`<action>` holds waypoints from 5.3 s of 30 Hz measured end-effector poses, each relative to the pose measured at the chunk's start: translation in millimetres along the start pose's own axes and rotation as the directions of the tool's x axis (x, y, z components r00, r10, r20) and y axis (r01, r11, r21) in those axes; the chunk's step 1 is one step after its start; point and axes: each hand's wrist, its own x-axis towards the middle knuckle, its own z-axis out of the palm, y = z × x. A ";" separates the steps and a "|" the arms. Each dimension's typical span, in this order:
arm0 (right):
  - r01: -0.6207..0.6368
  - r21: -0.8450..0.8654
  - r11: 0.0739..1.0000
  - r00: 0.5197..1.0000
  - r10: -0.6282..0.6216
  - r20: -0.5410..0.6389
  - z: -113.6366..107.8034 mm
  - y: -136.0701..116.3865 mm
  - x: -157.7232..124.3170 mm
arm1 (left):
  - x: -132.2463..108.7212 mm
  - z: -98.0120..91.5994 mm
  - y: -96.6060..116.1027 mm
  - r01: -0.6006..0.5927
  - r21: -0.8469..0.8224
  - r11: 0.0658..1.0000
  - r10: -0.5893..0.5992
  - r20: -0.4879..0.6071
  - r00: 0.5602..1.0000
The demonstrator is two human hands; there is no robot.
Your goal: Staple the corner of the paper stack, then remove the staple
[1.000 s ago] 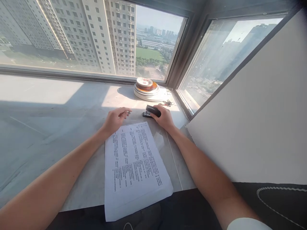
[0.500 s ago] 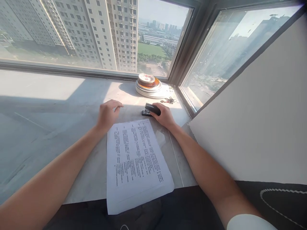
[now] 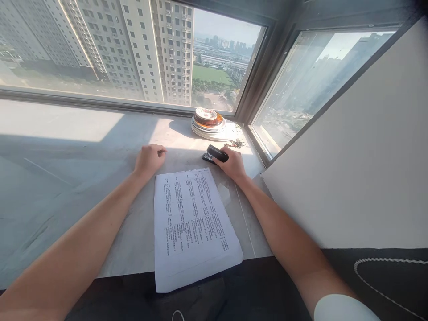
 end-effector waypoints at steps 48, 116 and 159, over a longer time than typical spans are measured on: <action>-0.204 -0.018 0.979 0.948 0.193 -0.254 0.5 -11.0 -17.5 | 0.0 0.6 3.9 0.187 0.153 0.970 -0.185 -0.030 0.982; -0.261 -0.174 0.950 0.957 0.231 -0.173 -19.3 -6.4 5.0 | -20.1 -2.2 52.6 -0.361 -0.263 0.895 0.416 0.199 0.887; 0.324 0.250 0.912 0.812 -0.404 0.420 20.1 -93.4 -35.1 | -0.4 5.2 29.9 0.317 -0.916 0.247 0.011 0.330 0.944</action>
